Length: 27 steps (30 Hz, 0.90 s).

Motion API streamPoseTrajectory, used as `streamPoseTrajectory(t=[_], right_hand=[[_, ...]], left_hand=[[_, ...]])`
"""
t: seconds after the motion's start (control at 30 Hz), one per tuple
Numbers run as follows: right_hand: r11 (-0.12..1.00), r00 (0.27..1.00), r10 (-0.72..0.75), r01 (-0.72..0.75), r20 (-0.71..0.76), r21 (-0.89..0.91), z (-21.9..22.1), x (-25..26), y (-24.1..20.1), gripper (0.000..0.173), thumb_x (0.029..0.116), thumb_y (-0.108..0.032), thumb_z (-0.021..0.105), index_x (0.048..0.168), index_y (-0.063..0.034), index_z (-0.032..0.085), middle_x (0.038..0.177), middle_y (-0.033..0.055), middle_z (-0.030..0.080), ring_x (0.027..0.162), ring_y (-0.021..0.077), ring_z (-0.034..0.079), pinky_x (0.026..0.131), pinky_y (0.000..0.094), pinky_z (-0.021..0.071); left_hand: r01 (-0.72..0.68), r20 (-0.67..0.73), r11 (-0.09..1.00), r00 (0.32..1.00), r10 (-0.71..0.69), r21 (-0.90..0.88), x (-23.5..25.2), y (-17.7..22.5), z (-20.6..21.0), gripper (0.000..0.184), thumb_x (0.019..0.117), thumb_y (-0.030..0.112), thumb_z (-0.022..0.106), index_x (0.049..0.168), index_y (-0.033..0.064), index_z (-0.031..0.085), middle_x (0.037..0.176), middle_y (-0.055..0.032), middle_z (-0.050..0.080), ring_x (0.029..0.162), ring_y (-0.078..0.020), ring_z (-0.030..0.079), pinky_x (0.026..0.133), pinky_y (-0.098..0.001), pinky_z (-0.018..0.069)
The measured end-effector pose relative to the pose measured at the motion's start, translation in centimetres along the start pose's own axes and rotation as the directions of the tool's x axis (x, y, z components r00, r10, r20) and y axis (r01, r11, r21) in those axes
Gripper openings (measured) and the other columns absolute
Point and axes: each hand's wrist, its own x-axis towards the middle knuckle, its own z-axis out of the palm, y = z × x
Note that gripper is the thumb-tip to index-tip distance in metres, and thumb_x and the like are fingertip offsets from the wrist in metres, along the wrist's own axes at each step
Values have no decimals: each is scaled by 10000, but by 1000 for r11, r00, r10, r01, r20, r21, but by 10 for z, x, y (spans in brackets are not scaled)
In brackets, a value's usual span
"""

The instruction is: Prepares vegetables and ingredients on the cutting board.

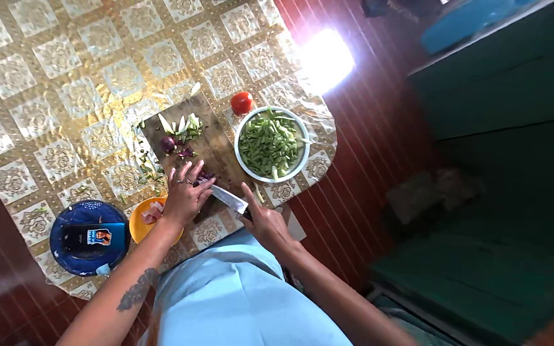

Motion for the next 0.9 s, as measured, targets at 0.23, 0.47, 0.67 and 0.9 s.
streamPoseTrajectory(t=[0.23, 0.47, 0.67, 0.9], right_hand=[[893, 994, 75, -33, -77, 449, 36, -2, 42, 415, 1080, -150, 451, 1477, -31, 447, 956, 139, 718, 753, 248, 704, 743, 439, 592], [626, 990, 141, -67, -29, 777, 63, 12, 27, 348, 1096, -84, 382, 1427, 20, 404, 915, 84, 688, 576, 106, 626, 561, 278, 560], [543, 995, 96, -72, 23, 837, 66, 28, -3, 309, 1108, -102, 392, 1392, 15, 421, 856, 78, 671, 582, 122, 641, 555, 277, 570], [505, 996, 62, -83, 59, 859, 74, 38, -25, 308, 1109, -101, 403, 1401, -9, 428, 858, 71, 674, 580, 108, 642, 550, 251, 563]], left_hand=[[247, -4, 945, 967, -254, -215, 4, 11, -23, 429, 923, 134, 750, 1336, 50, 669, 1428, -234, 539, 1267, -405, 567, 1026, -554, 494], [491, 278, 871, 835, -474, 9, 27, 28, -25, 791, 803, 36, 856, 1505, 35, 493, 1453, -258, 467, 1161, -450, 606, 943, -565, 544], [468, 250, 876, 867, -431, -112, 38, 35, -11, 649, 816, -37, 801, 1424, 28, 583, 1429, -257, 492, 1206, -430, 589, 996, -534, 529], [449, 198, 867, 890, -411, -217, 35, 41, -6, 364, 904, -89, 672, 1252, 10, 708, 1343, -213, 616, 1192, -361, 634, 1025, -492, 514]])
